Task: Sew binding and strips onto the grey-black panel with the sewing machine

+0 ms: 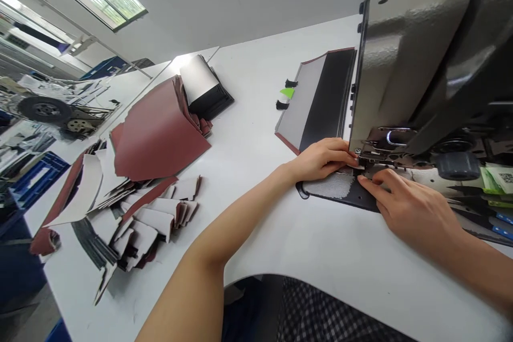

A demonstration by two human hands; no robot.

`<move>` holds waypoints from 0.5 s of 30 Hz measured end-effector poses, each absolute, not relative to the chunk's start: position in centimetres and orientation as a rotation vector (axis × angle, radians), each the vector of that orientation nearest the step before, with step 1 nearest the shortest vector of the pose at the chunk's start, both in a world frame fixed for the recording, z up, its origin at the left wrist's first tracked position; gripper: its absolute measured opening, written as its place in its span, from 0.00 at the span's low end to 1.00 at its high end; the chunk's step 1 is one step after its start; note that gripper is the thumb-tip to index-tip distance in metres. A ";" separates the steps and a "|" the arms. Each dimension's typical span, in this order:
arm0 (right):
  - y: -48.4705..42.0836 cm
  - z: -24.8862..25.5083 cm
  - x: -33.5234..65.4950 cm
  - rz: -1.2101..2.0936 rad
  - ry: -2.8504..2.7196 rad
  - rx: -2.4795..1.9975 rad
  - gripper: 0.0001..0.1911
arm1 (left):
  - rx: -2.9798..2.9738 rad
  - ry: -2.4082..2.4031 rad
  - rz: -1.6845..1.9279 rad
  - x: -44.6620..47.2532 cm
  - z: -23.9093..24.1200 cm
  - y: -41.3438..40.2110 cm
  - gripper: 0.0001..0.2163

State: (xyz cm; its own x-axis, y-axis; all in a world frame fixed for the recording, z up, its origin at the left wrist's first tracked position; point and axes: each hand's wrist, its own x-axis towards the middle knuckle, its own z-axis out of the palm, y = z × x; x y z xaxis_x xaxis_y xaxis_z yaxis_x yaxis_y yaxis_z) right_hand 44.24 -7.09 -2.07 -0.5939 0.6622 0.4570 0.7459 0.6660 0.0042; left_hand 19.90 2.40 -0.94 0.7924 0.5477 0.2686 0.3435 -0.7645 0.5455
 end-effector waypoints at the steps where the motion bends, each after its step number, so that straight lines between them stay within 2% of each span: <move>1: -7.1 -2.1 44.3 -0.268 -2.464 -1.091 0.19 | 2.496 0.666 0.587 19.9 -0.9 2.4 0.13; 7: -7.2 -1.9 44.6 -0.235 -2.461 -1.008 0.18 | 2.502 0.640 0.645 20.0 -1.0 2.2 0.14; 15: -8.9 0.3 46.7 -0.181 -2.555 -0.918 0.19 | 2.512 0.658 0.536 19.4 0.0 2.5 0.11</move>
State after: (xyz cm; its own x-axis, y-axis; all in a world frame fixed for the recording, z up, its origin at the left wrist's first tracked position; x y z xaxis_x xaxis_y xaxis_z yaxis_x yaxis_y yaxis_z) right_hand 46.69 -8.89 0.31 -0.6948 0.5790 0.4267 0.6333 0.7736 -0.0184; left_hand 19.43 2.47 -0.01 0.8072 0.5375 0.2439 0.3472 -0.7666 0.5402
